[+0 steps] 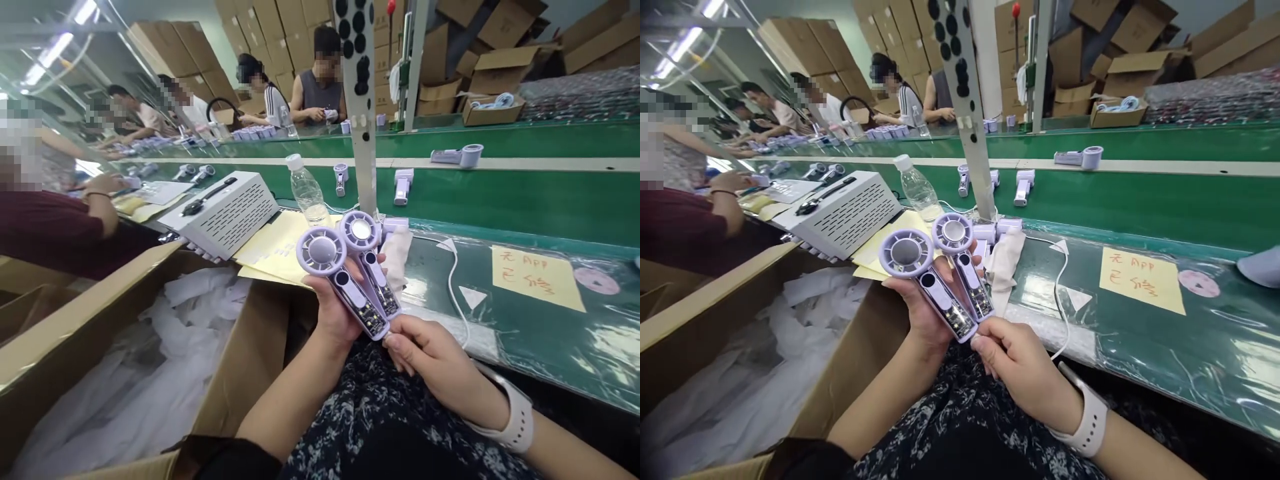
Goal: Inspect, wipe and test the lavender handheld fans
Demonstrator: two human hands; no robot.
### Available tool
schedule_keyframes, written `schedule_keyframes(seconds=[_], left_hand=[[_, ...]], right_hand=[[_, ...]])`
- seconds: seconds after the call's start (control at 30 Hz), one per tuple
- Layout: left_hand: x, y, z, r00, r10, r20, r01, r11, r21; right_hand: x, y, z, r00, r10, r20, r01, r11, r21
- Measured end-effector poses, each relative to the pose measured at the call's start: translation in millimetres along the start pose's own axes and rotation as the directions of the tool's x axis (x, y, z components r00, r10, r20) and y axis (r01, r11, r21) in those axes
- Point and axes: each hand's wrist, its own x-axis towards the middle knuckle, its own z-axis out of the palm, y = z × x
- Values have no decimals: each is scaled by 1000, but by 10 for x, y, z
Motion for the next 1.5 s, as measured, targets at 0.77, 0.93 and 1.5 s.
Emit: schedule_keyframes(seconds=[0.77,0.93,1.5], left_hand=[[-130,73,-44,999,-42,-7,40,986,-159],[-174,-33,-123,996,73,41,-72,997,-35],[-77,207,-266,960,181,-212,-164,982,97]], right_hand=[[-78,63,39,985,-79,-154,54,986,-160],[-87,155,94,974,60,-218,-44,996,80],[11,286,-652,867,-351,-353,-105,564,-819]])
